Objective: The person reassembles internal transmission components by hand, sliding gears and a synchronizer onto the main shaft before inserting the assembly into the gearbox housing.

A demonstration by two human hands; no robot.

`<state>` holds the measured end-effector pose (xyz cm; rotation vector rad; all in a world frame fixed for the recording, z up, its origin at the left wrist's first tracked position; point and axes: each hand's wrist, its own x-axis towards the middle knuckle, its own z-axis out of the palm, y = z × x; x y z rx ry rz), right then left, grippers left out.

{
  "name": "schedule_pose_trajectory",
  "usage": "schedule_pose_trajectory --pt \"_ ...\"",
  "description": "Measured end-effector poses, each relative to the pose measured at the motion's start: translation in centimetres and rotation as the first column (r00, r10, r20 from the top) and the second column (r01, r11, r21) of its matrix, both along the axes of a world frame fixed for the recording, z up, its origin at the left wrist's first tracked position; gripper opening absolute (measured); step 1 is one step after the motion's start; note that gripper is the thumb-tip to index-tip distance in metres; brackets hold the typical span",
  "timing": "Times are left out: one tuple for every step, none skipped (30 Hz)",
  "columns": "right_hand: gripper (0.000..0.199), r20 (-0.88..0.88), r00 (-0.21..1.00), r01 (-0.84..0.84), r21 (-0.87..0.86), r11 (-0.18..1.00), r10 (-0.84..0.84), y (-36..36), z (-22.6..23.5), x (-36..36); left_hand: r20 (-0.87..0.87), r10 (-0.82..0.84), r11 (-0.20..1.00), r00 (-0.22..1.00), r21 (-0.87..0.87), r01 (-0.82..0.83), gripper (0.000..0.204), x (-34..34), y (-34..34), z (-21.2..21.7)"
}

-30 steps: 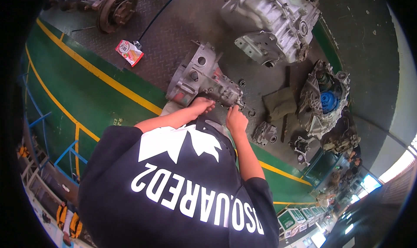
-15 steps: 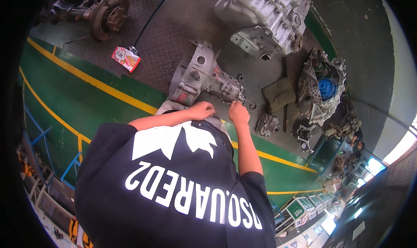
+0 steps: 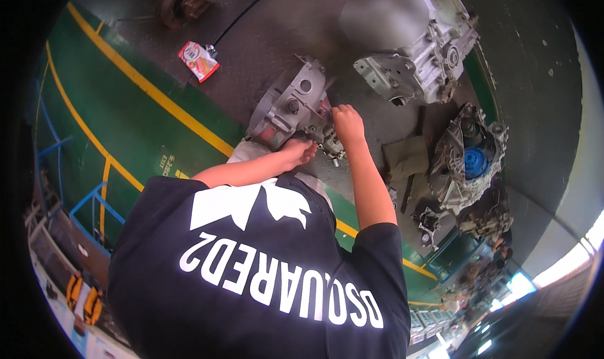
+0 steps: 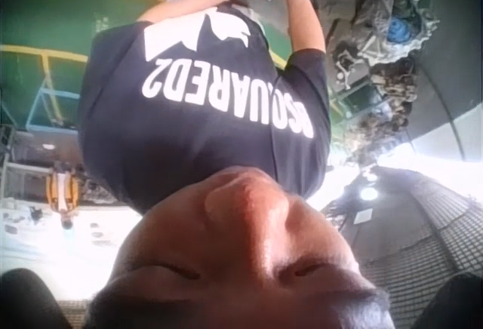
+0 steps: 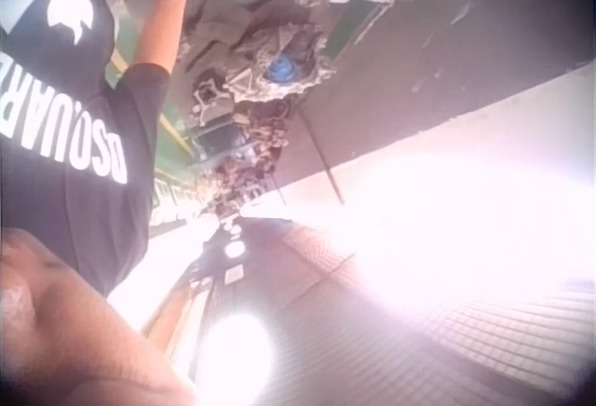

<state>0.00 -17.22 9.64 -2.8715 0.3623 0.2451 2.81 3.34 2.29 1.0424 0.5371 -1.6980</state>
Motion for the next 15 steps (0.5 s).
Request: schedule_pose_trajectory --pt "0.02 0.003 1.0 -0.025 0.004 1.0 0.025 -0.1 -0.3 0.0 0.098 -0.012 0.999 0.995 0.032 0.009 0.026 -0.3 -0.1 0.1" --pt "0.016 0.007 0.998 0.064 0.065 0.996 -0.065 -0.2 -0.5 0.0 0.102 0.012 0.999 0.995 0.035 -0.015 0.026 -0.7 -0.2 0.2" --pt "0.014 0.008 0.987 0.161 0.133 0.978 -0.163 -0.3 -0.8 0.0 0.168 0.003 0.997 0.986 0.071 -0.015 0.027 -0.9 -0.4 0.5" --pt "0.014 0.016 0.989 0.145 0.144 0.979 -0.148 -0.4 -1.1 -0.1 0.234 -0.01 0.994 0.972 0.108 -0.016 0.028 -1.1 -0.6 0.9" --pt "0.013 0.002 0.986 0.161 0.195 0.968 -0.164 -0.5 -1.4 -0.2 0.253 -0.002 0.99 0.968 0.136 -0.034 0.029 -1.2 -0.7 1.3" --pt "0.014 -0.014 0.984 0.174 0.244 0.954 -0.176 -0.7 -1.5 -0.3 0.262 0.014 0.988 0.965 0.143 -0.053 0.029 -1.4 -0.7 1.2" --pt "0.014 0.008 0.99 0.131 0.283 0.95 -0.139 -1.1 -1.5 -0.3 0.296 0.013 0.989 0.955 0.134 -0.055 0.03 -1.5 -0.7 1.1" --pt "0.014 0.018 0.992 0.111 0.293 0.95 -0.121 -1.5 -1.6 -0.3 0.33 0.011 0.99 0.944 0.126 -0.056 0.03 -1.6 -0.7 1.1" --pt "0.013 0.047 0.997 0.039 0.288 0.957 -0.055 -1.7 -1.5 -0.4 0.338 0.022 0.988 0.941 0.136 -0.072 0.03 -2.0 -0.6 1.1" --pt "0.011 0.077 0.997 -0.032 0.281 0.959 0.011 -1.9 -1.4 -0.4 0.471 0.008 0.983 0.882 0.156 -0.092 0.029 -2.3 -0.5 1.2" --pt "0.011 0.087 0.996 -0.047 0.292 0.955 0.023 -1.9 -1.5 -0.5 0.593 -0.015 0.978 0.805 0.176 -0.112 0.03 -2.6 -0.3 1.3" --pt "0.01 0.073 0.993 -0.106 0.156 0.982 0.096 -2.0 -1.6 -0.6 0.601 -0.018 0.975 0.799 0.186 -0.118 0.03 -2.8 -0.2 1.7" --pt "0.008 0.05 0.985 -0.163 0.018 0.986 0.162 -2.0 -1.7 -0.8 0.662 0.014 0.969 0.75 0.175 -0.172 0.028 -3.1 -0.1 2.1" --pt "0.008 0.061 0.985 -0.162 0.027 0.986 0.161 -1.8 -2.1 -0.9 0.718 0.042 0.962 0.695 0.159 -0.222 0.027 -3.4 -0.1 2.5" --pt "0.006 0.075 0.988 -0.132 -0.07 0.989 0.137 -1.1 -2.4 -0.9 0.724 0.035 0.959 0.689 0.168 -0.226 0.027 -3.4 -0.1 2.6"
